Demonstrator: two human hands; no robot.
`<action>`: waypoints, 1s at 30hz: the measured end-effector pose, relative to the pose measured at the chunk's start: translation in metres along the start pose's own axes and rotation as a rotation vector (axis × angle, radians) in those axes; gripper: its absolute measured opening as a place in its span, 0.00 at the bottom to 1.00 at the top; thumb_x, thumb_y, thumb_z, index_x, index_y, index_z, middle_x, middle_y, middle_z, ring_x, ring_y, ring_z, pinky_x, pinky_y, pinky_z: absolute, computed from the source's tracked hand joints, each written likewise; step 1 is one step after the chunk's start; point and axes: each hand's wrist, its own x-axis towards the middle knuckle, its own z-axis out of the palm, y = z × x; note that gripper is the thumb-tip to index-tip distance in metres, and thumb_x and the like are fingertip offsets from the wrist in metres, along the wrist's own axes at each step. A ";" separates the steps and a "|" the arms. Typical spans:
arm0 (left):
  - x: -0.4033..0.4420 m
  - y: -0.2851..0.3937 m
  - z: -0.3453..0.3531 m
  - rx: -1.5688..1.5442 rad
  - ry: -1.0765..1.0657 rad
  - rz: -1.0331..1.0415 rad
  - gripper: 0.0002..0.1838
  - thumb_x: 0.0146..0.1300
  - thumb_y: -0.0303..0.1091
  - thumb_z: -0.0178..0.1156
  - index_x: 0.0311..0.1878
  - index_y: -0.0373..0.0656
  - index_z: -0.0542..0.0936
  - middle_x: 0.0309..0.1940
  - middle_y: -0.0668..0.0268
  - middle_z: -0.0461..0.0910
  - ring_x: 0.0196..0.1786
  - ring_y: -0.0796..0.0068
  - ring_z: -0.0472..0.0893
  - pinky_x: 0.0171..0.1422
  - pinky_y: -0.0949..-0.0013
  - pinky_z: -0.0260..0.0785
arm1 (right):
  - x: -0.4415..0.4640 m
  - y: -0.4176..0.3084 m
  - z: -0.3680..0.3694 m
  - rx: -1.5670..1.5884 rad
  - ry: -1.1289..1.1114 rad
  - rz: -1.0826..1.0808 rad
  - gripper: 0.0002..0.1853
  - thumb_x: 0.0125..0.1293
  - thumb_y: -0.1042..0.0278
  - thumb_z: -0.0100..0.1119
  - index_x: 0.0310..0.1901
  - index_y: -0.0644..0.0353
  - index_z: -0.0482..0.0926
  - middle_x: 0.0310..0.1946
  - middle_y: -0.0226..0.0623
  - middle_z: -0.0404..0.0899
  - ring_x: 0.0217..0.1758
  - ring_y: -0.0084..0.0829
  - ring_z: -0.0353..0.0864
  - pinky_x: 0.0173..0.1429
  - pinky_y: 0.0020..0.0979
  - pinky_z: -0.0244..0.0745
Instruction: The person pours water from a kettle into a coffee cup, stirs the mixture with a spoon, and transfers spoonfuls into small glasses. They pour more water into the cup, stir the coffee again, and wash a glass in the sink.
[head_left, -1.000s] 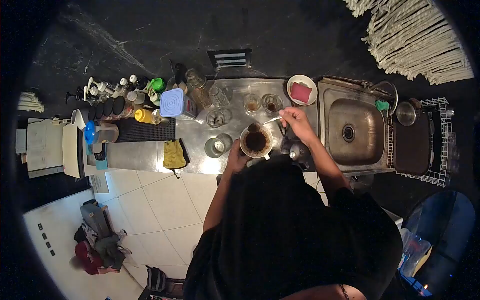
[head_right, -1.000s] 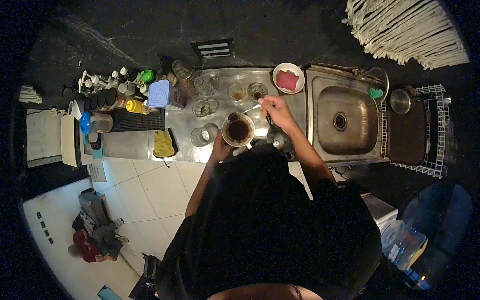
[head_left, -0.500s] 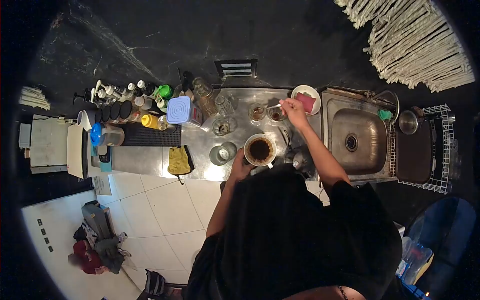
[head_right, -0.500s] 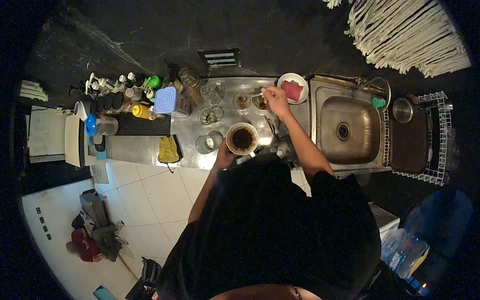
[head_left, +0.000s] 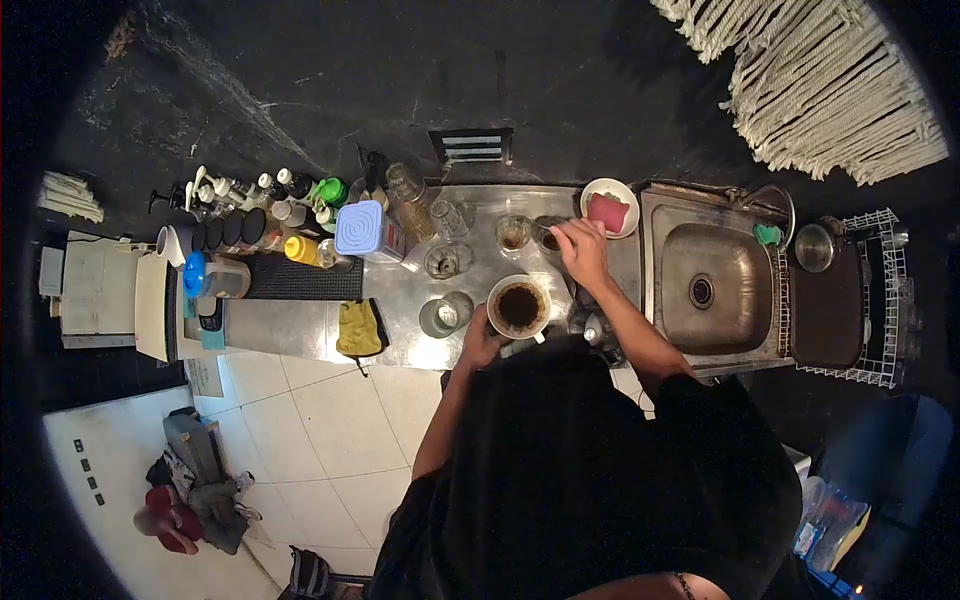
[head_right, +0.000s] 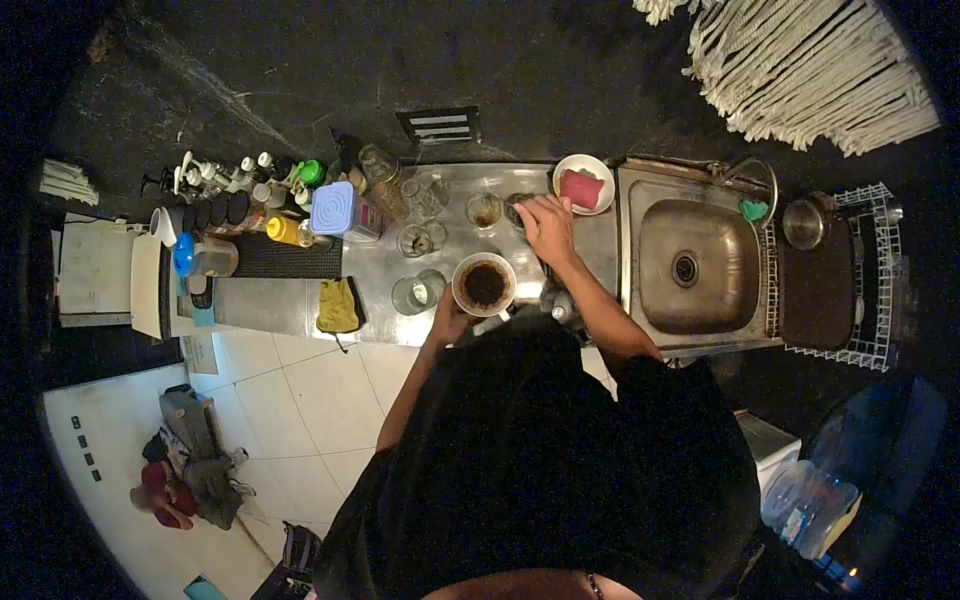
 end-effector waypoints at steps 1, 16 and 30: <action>0.000 -0.003 0.000 -0.001 -0.002 0.002 0.37 0.49 0.25 0.75 0.65 0.41 0.72 0.60 0.59 0.75 0.65 0.61 0.74 0.71 0.60 0.65 | -0.002 0.000 -0.001 -0.002 0.001 0.000 0.09 0.68 0.65 0.62 0.34 0.61 0.83 0.30 0.37 0.80 0.37 0.40 0.77 0.48 0.40 0.61; 0.003 0.001 0.000 0.115 0.028 0.068 0.34 0.48 0.28 0.76 0.61 0.40 0.75 0.56 0.58 0.77 0.62 0.58 0.76 0.69 0.60 0.66 | -0.009 -0.010 -0.007 0.071 0.064 0.151 0.09 0.69 0.66 0.62 0.35 0.64 0.83 0.32 0.39 0.83 0.38 0.41 0.80 0.51 0.40 0.63; 0.002 0.006 -0.001 0.016 -0.002 0.025 0.34 0.50 0.27 0.76 0.62 0.40 0.73 0.56 0.60 0.75 0.63 0.63 0.75 0.69 0.61 0.67 | -0.006 0.003 0.010 0.606 0.127 0.539 0.18 0.73 0.60 0.59 0.29 0.66 0.79 0.20 0.25 0.74 0.25 0.17 0.69 0.31 0.25 0.62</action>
